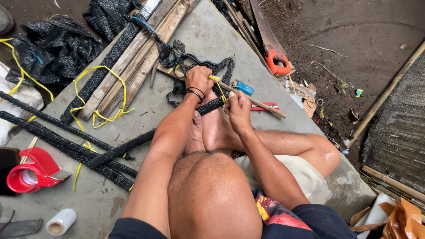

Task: The person wraps strips of black mesh around wooden pieces, securing them with yellow string and tape, while sitting on the ground among various tools and materials.

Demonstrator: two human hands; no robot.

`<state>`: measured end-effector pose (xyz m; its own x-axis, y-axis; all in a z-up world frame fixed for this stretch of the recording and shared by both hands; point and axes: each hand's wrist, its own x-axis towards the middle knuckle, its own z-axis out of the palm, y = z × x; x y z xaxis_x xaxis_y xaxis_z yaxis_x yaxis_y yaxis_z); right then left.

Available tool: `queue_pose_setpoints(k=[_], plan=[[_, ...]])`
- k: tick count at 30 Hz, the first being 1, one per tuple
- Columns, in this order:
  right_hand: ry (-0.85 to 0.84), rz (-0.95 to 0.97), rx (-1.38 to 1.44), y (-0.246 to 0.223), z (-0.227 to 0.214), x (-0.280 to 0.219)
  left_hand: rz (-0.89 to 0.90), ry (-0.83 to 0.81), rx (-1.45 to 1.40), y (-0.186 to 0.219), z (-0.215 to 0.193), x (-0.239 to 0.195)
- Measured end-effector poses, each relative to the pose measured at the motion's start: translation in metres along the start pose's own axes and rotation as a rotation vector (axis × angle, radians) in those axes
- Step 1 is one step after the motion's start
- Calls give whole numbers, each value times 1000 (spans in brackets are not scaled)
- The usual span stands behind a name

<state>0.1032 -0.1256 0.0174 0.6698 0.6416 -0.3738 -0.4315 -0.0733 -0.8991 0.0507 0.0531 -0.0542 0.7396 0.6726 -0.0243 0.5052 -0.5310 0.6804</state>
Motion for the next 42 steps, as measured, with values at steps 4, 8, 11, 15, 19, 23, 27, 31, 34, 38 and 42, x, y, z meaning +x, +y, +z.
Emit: queue_pose_setpoints(k=[4, 8, 11, 15, 19, 23, 27, 31, 34, 38, 42], plan=[[-8, -9, -4, 1, -1, 0, 100, 87, 28, -1, 4, -3], [-26, -21, -9, 1, -4, 2, -32, 38, -9, 8, -7, 2], [-110, -81, -132, -6, -15, 6, -200, -98, -144, 12, -26, 8], [-149, -55, -196, -19, -19, 25, -246, -184, -278, 11, -33, 18], [-192, 55, -326, -36, -19, 38, -237, -227, -318, 2, -30, 28], [-191, 310, -165, -44, -20, 47, -16, -135, -265, 2, -32, 33], [-191, 246, -197, -35, -20, 58, 45, -105, -298, 17, -50, 33], [-160, 161, -360, -35, -10, 60, 98, -205, -225, 38, -66, 32], [-187, 183, -341, -47, -6, 58, 100, -195, -228, 48, -72, 32], [-136, 213, -309, -46, -9, 60, 43, -194, -203, 56, -77, 33], [-193, 234, -354, -50, -14, 58, -51, -209, -237, 60, -82, 32]])
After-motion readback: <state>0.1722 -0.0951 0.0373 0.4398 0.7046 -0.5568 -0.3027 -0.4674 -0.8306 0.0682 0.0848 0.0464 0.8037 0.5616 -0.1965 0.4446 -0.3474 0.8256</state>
